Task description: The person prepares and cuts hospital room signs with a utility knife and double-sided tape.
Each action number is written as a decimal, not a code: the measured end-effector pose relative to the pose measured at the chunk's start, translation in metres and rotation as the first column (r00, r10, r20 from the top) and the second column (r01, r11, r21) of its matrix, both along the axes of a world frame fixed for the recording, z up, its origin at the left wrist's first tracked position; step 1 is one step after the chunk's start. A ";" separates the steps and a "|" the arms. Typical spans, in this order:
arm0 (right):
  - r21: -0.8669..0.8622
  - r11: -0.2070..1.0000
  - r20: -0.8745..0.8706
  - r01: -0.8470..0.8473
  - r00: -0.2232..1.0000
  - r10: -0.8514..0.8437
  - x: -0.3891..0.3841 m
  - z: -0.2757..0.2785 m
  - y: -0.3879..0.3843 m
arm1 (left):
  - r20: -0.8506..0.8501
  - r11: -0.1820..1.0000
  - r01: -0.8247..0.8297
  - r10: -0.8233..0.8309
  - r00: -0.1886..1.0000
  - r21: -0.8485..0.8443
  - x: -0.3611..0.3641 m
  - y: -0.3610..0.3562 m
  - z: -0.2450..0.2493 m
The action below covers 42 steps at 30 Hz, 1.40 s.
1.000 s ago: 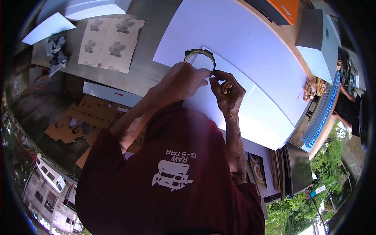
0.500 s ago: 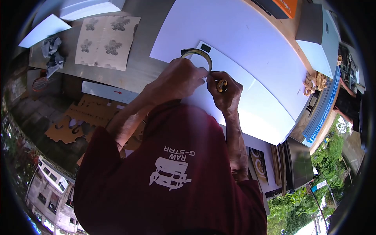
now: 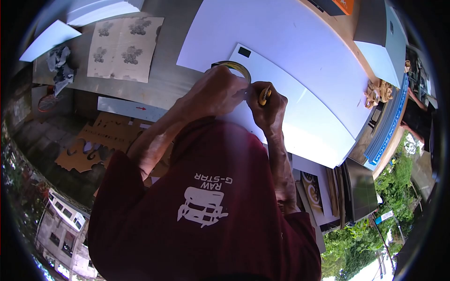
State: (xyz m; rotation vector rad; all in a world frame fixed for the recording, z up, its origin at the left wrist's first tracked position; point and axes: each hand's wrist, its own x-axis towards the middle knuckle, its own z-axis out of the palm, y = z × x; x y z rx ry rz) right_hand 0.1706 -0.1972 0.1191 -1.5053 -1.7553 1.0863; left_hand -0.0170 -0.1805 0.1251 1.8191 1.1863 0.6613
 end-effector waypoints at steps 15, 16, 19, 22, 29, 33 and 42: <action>-0.177 0.983 -0.085 0.056 0.994 -0.072 0.007 0.008 0.002 | -0.052 0.995 -0.031 0.027 0.998 -0.090 0.004 0.000 0.000; -0.156 0.987 -0.078 0.043 0.995 -0.056 0.007 0.009 0.002 | -0.081 0.995 -0.030 0.023 0.996 -0.096 0.005 0.000 0.001; -0.148 0.987 -0.059 0.057 0.996 -0.066 0.008 0.004 0.003 | -0.109 0.996 -0.031 0.022 0.994 -0.079 0.007 0.001 0.004; -0.104 0.993 -0.087 0.060 0.994 -0.069 0.007 0.002 0.003 | -0.116 0.998 -0.025 0.017 0.993 -0.063 0.006 0.002 0.007; -0.089 0.993 0.010 0.080 0.997 -0.080 0.004 0.006 0.004 | -0.118 0.999 -0.031 0.033 0.992 0.014 0.008 0.002 0.006; -0.012 0.997 0.068 0.080 0.995 -0.079 0.000 0.006 0.007 | -0.198 1.000 -0.014 0.017 0.980 0.015 0.010 0.004 0.012; -0.399 0.914 -0.174 0.072 0.973 -0.153 0.004 0.026 0.022 | 0.039 0.990 0.017 -0.012 0.999 -0.138 -0.007 0.013 0.011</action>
